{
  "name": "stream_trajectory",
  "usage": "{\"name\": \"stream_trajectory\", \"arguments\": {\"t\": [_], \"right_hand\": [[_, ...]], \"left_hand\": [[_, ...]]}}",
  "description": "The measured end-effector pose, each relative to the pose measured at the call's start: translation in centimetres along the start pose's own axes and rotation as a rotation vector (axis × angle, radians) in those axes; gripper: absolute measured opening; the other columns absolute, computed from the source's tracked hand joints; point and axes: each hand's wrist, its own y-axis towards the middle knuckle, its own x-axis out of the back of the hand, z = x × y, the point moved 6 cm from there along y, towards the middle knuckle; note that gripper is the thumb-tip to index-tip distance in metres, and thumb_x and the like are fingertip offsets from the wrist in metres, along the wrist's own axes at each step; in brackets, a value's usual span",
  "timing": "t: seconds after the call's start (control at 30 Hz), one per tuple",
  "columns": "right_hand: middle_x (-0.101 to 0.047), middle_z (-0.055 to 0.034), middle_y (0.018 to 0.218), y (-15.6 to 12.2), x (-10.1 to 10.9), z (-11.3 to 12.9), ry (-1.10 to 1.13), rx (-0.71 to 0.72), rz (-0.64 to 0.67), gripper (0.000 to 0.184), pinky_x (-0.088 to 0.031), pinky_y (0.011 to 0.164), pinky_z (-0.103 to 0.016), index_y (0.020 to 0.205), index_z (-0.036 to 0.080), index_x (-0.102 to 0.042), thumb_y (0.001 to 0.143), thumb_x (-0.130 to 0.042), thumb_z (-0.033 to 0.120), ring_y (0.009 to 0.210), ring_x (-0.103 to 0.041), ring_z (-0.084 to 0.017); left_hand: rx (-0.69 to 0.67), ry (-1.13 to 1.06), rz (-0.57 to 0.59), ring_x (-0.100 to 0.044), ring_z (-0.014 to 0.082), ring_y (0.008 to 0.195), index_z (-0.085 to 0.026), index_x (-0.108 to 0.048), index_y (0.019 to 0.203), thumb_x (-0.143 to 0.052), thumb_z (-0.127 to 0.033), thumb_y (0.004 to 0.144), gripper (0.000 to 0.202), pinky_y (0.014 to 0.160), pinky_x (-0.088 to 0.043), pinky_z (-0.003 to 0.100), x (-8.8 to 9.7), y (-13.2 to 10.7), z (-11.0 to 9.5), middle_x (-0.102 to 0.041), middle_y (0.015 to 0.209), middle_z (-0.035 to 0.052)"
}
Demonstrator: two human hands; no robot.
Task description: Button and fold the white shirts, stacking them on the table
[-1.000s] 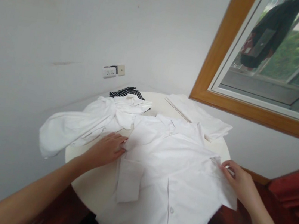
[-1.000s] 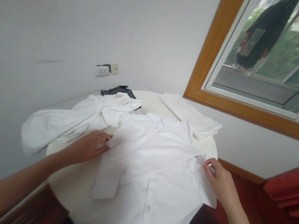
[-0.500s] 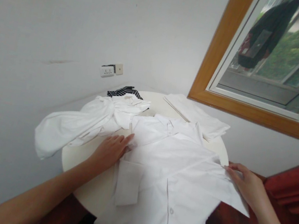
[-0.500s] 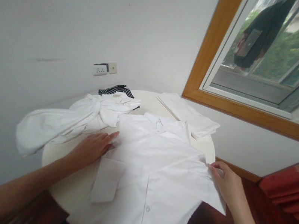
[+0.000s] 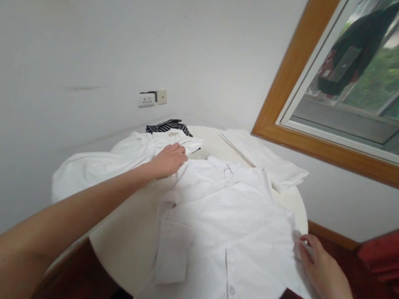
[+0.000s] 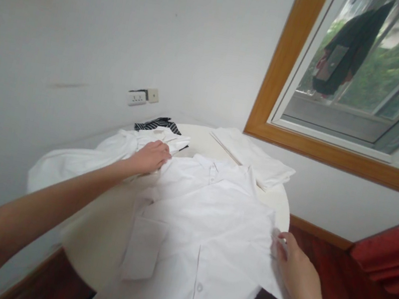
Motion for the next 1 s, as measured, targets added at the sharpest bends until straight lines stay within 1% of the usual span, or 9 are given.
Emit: {"name": "stream_trajectory", "arguments": {"t": [0.1,0.2,0.33,0.5,0.6,0.7,0.87,0.93,1.0], "right_hand": [[-0.071,-0.0144,0.097,-0.7,-0.3,0.6,-0.069,0.021,-0.065,0.038,-0.046,0.054,-0.032,0.115,0.021,-0.052,0.094,-0.027,0.041,0.068,-0.070,-0.027],[-0.070,-0.0147,0.102,-1.1,-0.2,0.8,-0.095,0.049,-0.118,0.037,-0.046,0.052,-0.033,0.116,0.021,-0.051,0.094,-0.028,0.040,0.066,-0.069,-0.028],[-0.070,-0.0134,0.106,-1.2,0.5,0.4,-0.057,0.082,-0.159,0.034,-0.048,0.055,-0.033,0.114,0.023,-0.052,0.091,-0.034,0.040,0.069,-0.069,-0.027],[-0.070,-0.0115,0.107,-1.1,-0.1,0.1,-0.020,0.099,-0.112,0.032,-0.050,0.060,-0.035,0.110,0.023,-0.054,0.090,-0.036,0.039,0.073,-0.069,-0.026],[-0.069,-0.0101,0.108,-1.0,-0.4,0.5,-0.042,0.100,-0.087,0.030,-0.050,0.058,-0.033,0.108,0.023,-0.056,0.092,-0.034,0.036,0.073,-0.068,-0.024],[-0.068,-0.0097,0.107,-0.8,0.5,1.3,-0.098,0.161,-0.104,0.029,-0.051,0.061,-0.033,0.104,0.023,-0.061,0.092,-0.036,0.034,0.079,-0.067,-0.024],[-0.067,-0.0137,0.100,1.1,3.4,4.5,-0.079,0.408,-0.224,0.027,-0.051,0.082,-0.041,0.099,0.018,-0.068,0.090,-0.046,0.030,0.092,-0.063,-0.027],[-0.066,-0.0135,0.110,2.2,3.2,6.9,0.007,0.534,-0.195,0.029,-0.050,0.090,-0.040,0.105,0.018,-0.068,0.092,-0.043,0.026,0.101,-0.062,-0.025],[-0.062,-0.0118,0.124,2.9,2.2,9.5,0.058,0.627,-0.145,0.034,-0.044,0.100,-0.043,0.116,0.020,-0.065,0.094,-0.040,0.025,0.116,-0.056,-0.025]], "left_hand": [[-0.137,0.023,-0.022,-0.048,0.0253,0.105,-0.016,-0.069,0.089,-0.053,-0.030,0.088,0.022,0.090,-0.036,0.038,-1.7,1.0,-0.3,-0.059,0.107,0.0132],[-0.212,0.050,-0.036,-0.048,0.0256,0.103,-0.014,-0.068,0.088,-0.053,-0.035,0.090,0.026,0.089,-0.036,0.039,-2.4,1.1,-0.3,-0.060,0.101,0.0145],[-0.239,0.120,-0.032,-0.048,0.0274,0.103,-0.013,-0.068,0.086,-0.052,-0.035,0.090,0.028,0.089,-0.034,0.040,-1.7,1.6,0.2,-0.059,0.100,0.0165],[-0.275,0.213,0.034,-0.046,0.0287,0.105,-0.015,-0.067,0.086,-0.052,-0.037,0.090,0.027,0.089,-0.031,0.041,-0.6,3.0,0.1,-0.058,0.105,0.0166],[-0.297,0.216,0.048,-0.045,0.0289,0.106,-0.015,-0.067,0.085,-0.055,-0.034,0.088,0.022,0.090,-0.030,0.041,-0.7,4.0,-0.1,-0.059,0.105,0.0163],[-0.306,0.224,0.022,-0.046,0.0289,0.106,-0.014,-0.066,0.089,-0.055,-0.026,0.087,0.017,0.091,-0.031,0.041,-0.8,4.8,-0.2,-0.059,0.105,0.0164],[-0.136,0.134,-0.105,-0.047,0.0285,0.106,-0.013,-0.064,0.099,-0.038,-0.017,0.092,0.027,0.092,-0.034,0.043,0.0,4.5,-1.4,-0.059,0.106,0.0164],[-0.058,0.010,-0.098,-0.050,0.0270,0.105,-0.013,-0.063,0.103,-0.035,-0.019,0.093,0.030,0.091,-0.038,0.042,-0.3,3.2,-2.5,-0.060,0.107,0.0154],[-0.023,-0.164,-0.050,-0.054,0.0234,0.105,-0.014,-0.061,0.112,-0.034,-0.023,0.095,0.034,0.093,-0.042,0.039,-1.6,1.3,-3.9,-0.062,0.111,0.0129]]}}
